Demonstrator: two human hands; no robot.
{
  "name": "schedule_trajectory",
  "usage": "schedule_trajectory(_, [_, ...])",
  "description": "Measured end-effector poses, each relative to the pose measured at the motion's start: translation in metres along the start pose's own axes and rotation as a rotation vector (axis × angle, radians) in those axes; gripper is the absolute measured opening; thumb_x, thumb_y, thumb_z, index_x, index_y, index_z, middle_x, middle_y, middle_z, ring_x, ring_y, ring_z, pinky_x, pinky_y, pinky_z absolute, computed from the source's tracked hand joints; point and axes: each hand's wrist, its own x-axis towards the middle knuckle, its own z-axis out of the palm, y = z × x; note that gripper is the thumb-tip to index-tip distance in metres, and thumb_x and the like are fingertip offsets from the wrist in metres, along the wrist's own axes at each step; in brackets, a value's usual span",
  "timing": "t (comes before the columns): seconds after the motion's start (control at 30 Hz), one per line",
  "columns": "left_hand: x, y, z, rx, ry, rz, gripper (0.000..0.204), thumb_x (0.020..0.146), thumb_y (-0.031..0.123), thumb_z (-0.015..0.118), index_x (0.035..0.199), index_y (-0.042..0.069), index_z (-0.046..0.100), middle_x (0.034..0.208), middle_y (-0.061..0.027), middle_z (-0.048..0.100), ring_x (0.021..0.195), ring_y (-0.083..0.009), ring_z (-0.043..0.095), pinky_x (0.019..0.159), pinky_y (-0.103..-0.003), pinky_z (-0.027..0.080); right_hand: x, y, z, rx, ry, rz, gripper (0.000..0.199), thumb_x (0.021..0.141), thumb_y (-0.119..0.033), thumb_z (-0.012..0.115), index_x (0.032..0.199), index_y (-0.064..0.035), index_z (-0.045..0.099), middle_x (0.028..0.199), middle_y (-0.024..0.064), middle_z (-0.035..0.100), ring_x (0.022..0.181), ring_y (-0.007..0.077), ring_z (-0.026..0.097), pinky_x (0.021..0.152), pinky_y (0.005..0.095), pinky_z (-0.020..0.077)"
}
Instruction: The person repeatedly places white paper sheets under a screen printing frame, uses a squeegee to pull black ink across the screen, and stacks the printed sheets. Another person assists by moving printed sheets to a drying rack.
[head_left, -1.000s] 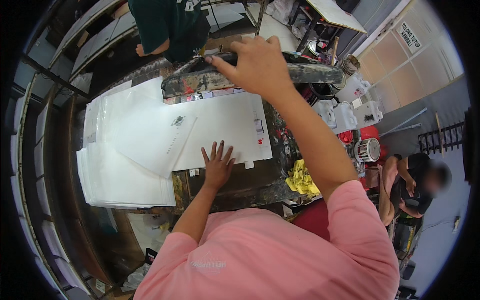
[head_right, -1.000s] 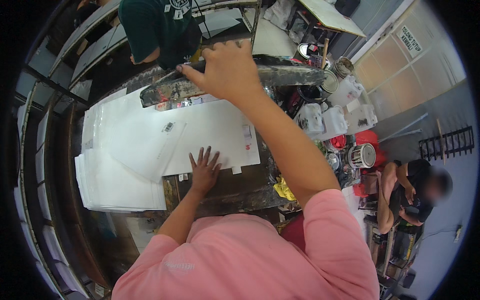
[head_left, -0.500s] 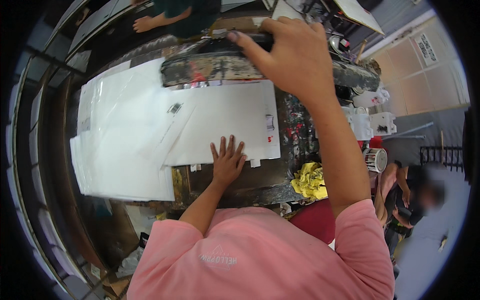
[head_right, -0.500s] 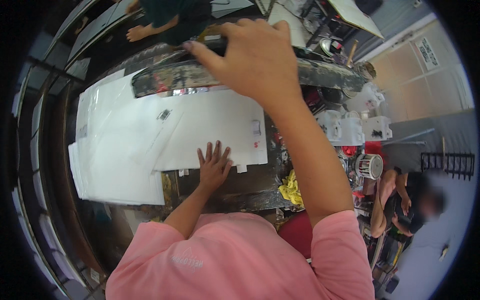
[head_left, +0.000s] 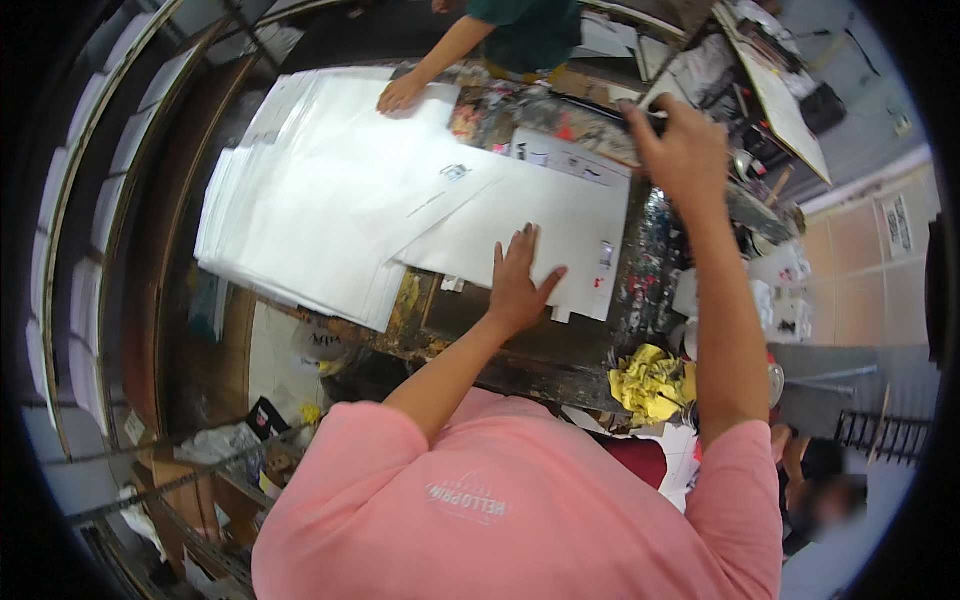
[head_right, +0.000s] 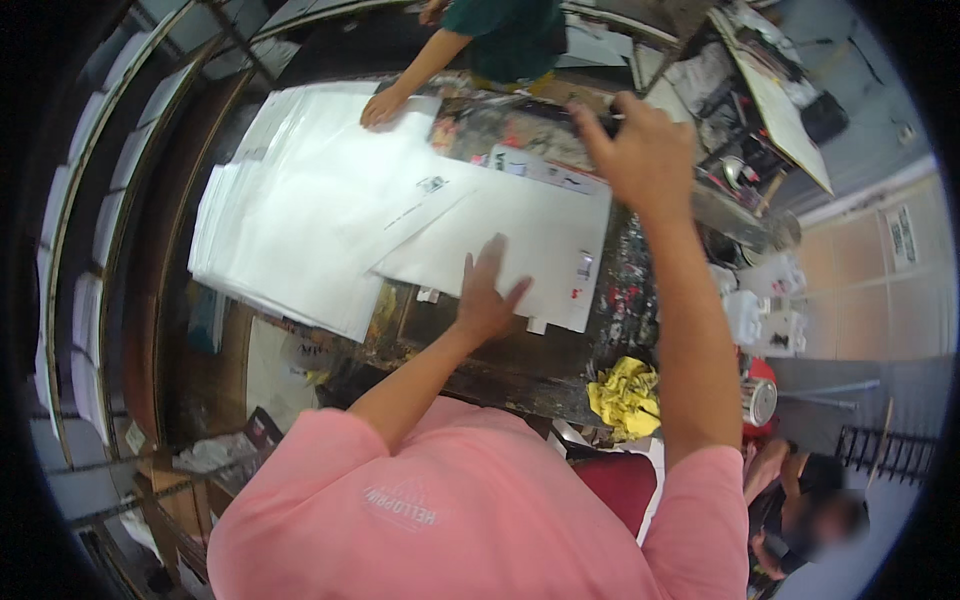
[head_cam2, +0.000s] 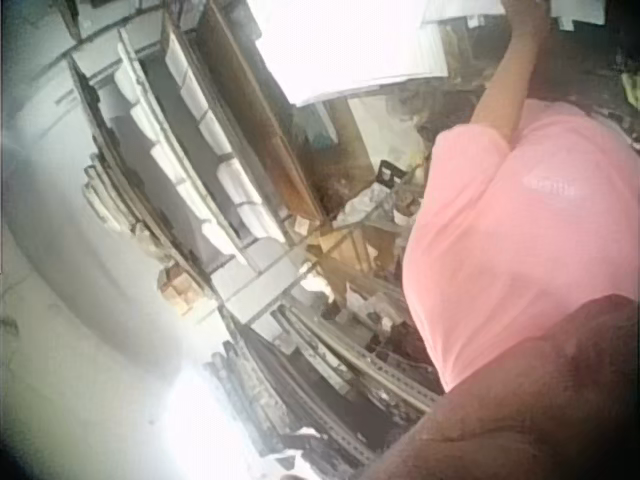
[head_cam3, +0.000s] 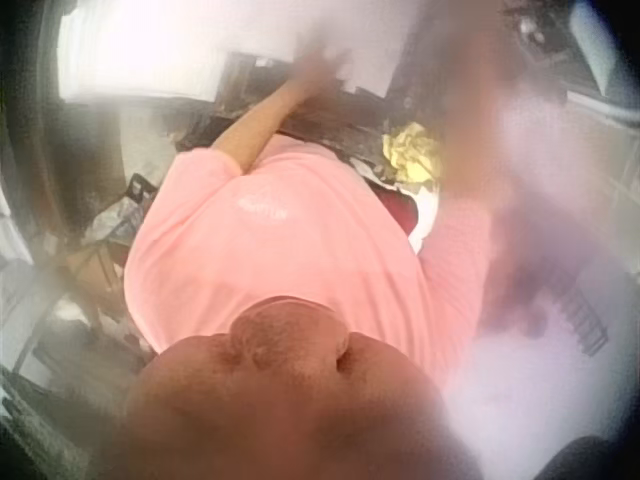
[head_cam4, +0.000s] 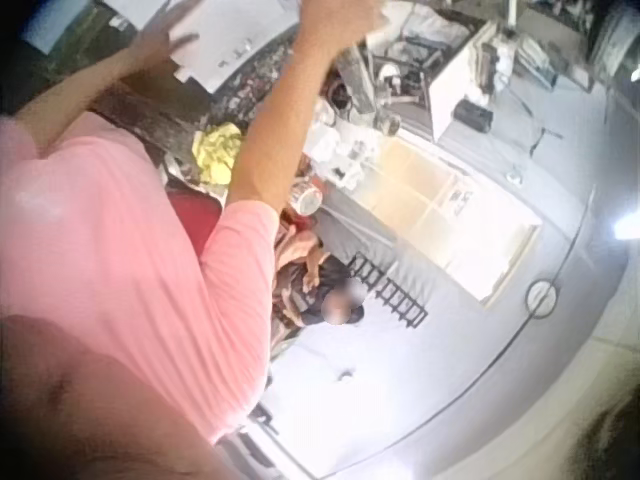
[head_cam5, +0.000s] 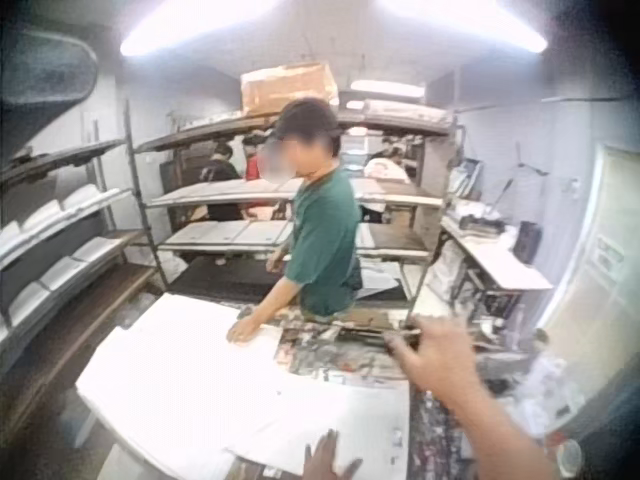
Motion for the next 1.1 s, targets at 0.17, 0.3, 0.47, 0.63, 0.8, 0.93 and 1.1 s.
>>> schedule_trajectory(0.17, [0.018, 0.074, -0.094, -1.507, 0.003, -0.416, 0.116, 0.102, 0.08, 0.043, 0.169, -0.003, -0.001, 0.166, -0.0303, 0.037, 0.154, -0.0441, 0.039, 0.128, -0.052, 0.035, -0.087, -0.014, 0.032, -0.087, -0.197, -0.035, 0.074, 0.098, -0.06, 0.065, 0.14, 0.0006, 0.062, 0.124, 0.019, 0.07, 0.119, 0.0346, 0.062, 0.099, 0.0559, 0.0442])
schedule_trajectory(0.3, [-0.017, 0.019, -0.088, -1.51, -0.06, -0.839, 0.137, 0.091, 0.094, 0.044, 0.166, -0.008, -0.006, 0.16, -0.033, 0.04, 0.151, -0.0432, 0.043, 0.126, -0.05, 0.038, -0.161, 0.005, 0.098, 0.001, -0.549, -0.075, 0.056, 0.087, -0.022, 0.078, 0.139, -0.0082, 0.062, 0.126, 0.0145, 0.064, 0.116, 0.0358, 0.06, 0.097, 0.0512, 0.0456])
schedule_trajectory(0.47, [-0.034, -0.045, -0.048, -1.295, -0.093, -1.124, 0.133, 0.086, 0.099, 0.044, 0.163, -0.007, 0.02, 0.148, -0.0283, 0.054, 0.141, -0.0395, 0.055, 0.12, -0.048, 0.045, -0.24, -0.004, 0.139, 0.199, -0.435, -0.024, 0.043, 0.084, -0.006, 0.069, 0.127, -0.0102, 0.068, 0.126, 0.0098, 0.068, 0.12, 0.0309, 0.061, 0.1, 0.0509, 0.0423])
schedule_trajectory(0.63, [-0.035, -0.071, -0.034, -1.276, -0.11, -1.218, 0.126, 0.089, 0.096, 0.044, 0.163, -0.003, 0.023, 0.147, -0.0259, 0.055, 0.135, -0.0378, 0.059, 0.119, -0.048, 0.046, -0.253, -0.011, 0.16, 0.095, -0.518, -0.012, 0.04, 0.088, -0.009, 0.067, 0.128, -0.0116, 0.069, 0.124, 0.0083, 0.068, 0.119, 0.0286, 0.062, 0.104, 0.0533, 0.04])
schedule_trajectory(0.8, [-0.036, -0.066, -0.033, -1.25, -0.036, -1.328, 0.115, 0.094, 0.091, 0.044, 0.163, 0.0, 0.026, 0.148, -0.0238, 0.054, 0.133, -0.037, 0.059, 0.12, -0.048, 0.045, -0.185, 0.015, 0.227, 0.055, -0.442, 0.006, 0.038, 0.091, -0.009, 0.065, 0.129, -0.0134, 0.068, 0.126, 0.0065, 0.067, 0.12, 0.0283, 0.062, 0.104, 0.06, 0.0395])
schedule_trajectory(0.93, [-0.023, -0.047, -0.047, -1.23, -0.059, -1.349, 0.117, 0.096, 0.089, 0.044, 0.165, -0.002, 0.019, 0.152, -0.0254, 0.049, 0.137, -0.0378, 0.056, 0.121, -0.049, 0.044, -0.086, 0.057, 0.286, -0.027, -0.423, 0.076, 0.037, 0.094, -0.009, 0.063, 0.13, -0.0161, 0.068, 0.126, 0.0056, 0.069, 0.12, 0.0282, 0.064, 0.106, 0.0617, 0.0393])
schedule_trajectory(1.1, [-0.029, -0.04, -0.054, -1.254, -0.112, -1.182, 0.122, 0.096, 0.088, 0.044, 0.166, -0.005, 0.007, 0.15, -0.0281, 0.05, 0.137, -0.0382, 0.057, 0.12, -0.049, 0.045, -0.058, 0.073, 0.261, -0.011, -0.655, -0.002, 0.038, 0.097, -0.01, 0.057, 0.133, -0.0176, 0.067, 0.126, 0.0097, 0.072, 0.12, 0.0318, 0.067, 0.108, 0.0656, 0.0391])
